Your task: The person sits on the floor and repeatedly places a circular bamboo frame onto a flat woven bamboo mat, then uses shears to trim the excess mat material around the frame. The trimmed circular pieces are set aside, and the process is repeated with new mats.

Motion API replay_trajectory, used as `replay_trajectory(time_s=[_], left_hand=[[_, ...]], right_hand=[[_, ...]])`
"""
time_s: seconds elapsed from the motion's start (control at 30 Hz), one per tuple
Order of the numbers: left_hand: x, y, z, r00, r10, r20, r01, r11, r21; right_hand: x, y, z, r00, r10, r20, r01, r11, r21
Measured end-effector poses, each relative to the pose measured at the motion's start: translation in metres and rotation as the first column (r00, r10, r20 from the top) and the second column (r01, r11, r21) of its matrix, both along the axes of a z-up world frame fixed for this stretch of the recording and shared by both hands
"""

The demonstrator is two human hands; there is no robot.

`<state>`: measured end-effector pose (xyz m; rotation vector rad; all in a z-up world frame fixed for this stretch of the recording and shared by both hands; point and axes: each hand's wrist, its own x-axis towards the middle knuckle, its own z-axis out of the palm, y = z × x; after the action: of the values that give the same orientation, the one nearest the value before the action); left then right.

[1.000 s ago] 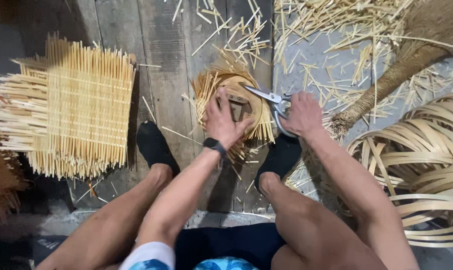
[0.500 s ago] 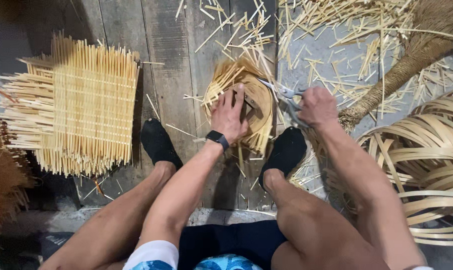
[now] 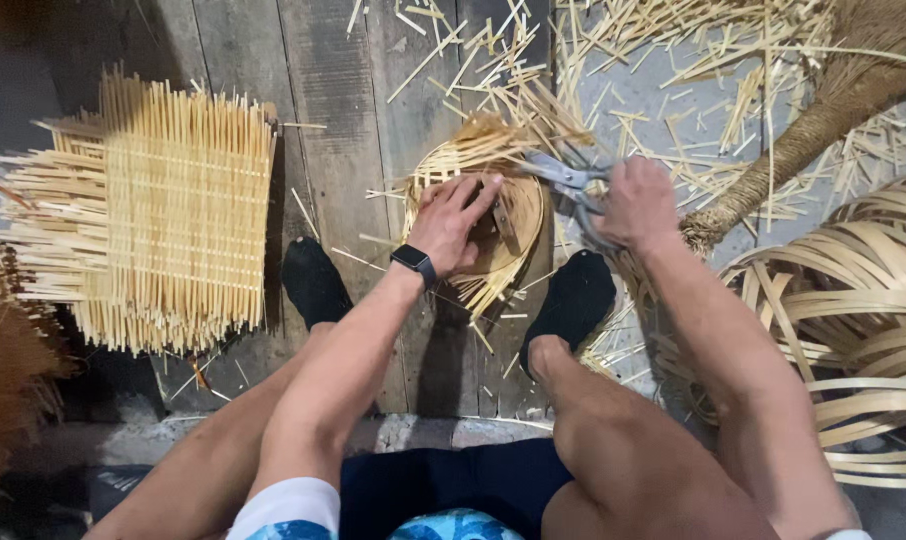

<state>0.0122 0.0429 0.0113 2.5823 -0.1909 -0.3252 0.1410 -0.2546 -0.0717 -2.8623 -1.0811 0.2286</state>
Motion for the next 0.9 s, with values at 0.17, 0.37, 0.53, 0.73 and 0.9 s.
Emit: replay_trajectory(time_s=[0.17, 0.37, 0.53, 0.73, 0.9], left_hand=[[-0.002, -0.005, 0.006, 0.985, -0.171, 0.008, 0.168, 0.972, 0.165], [-0.021, -0.055, -0.001, 0.784, 0.620, 0.032, -0.616, 0.783, -0.085], [-0.027, -0.062, -0.015, 0.812, 0.583, 0.025, -0.583, 0.812, -0.005], [-0.028, -0.036, -0.009, 0.895, 0.446, 0.001, -0.446, 0.894, -0.048], [-0.027, -0.030, -0.007, 0.965, 0.263, 0.003, -0.261, 0.957, -0.130]], right_hand=[[0.004, -0.001, -0.013, 1.000, -0.028, 0.003, 0.028, 0.999, -0.037], [0.006, -0.002, -0.003, 0.999, 0.038, 0.025, -0.039, 0.999, 0.014], [0.003, 0.008, 0.003, 0.997, -0.008, 0.074, 0.008, 1.000, -0.004], [0.006, 0.012, -0.010, 0.991, -0.011, -0.133, -0.006, 0.992, -0.125], [0.010, 0.002, -0.014, 0.995, 0.082, 0.056, -0.069, 0.977, -0.200]])
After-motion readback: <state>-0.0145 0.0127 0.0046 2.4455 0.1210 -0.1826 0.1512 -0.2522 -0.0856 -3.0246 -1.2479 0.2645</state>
